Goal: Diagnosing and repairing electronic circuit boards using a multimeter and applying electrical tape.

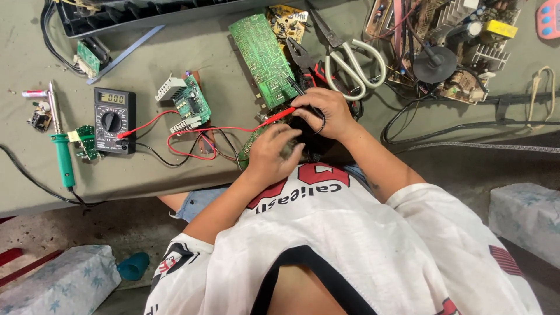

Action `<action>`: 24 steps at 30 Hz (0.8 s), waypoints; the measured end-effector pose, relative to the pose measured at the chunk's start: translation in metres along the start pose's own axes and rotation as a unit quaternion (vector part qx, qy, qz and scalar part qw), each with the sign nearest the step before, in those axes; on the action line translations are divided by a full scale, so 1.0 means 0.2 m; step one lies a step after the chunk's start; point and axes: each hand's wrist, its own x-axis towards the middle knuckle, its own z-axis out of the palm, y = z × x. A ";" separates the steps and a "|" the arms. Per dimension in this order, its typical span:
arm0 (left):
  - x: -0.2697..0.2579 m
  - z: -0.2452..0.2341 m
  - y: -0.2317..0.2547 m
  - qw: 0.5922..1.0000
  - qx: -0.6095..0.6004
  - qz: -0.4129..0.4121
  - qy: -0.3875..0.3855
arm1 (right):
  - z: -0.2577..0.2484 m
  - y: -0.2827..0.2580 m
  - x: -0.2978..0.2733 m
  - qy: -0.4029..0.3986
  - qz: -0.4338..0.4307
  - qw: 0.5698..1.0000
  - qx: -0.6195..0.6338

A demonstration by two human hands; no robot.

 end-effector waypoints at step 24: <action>0.12 -0.06 -0.27 0.940 -0.237 -0.160 0.189 | -0.03 -0.05 0.06 -0.024 0.004 0.999 0.042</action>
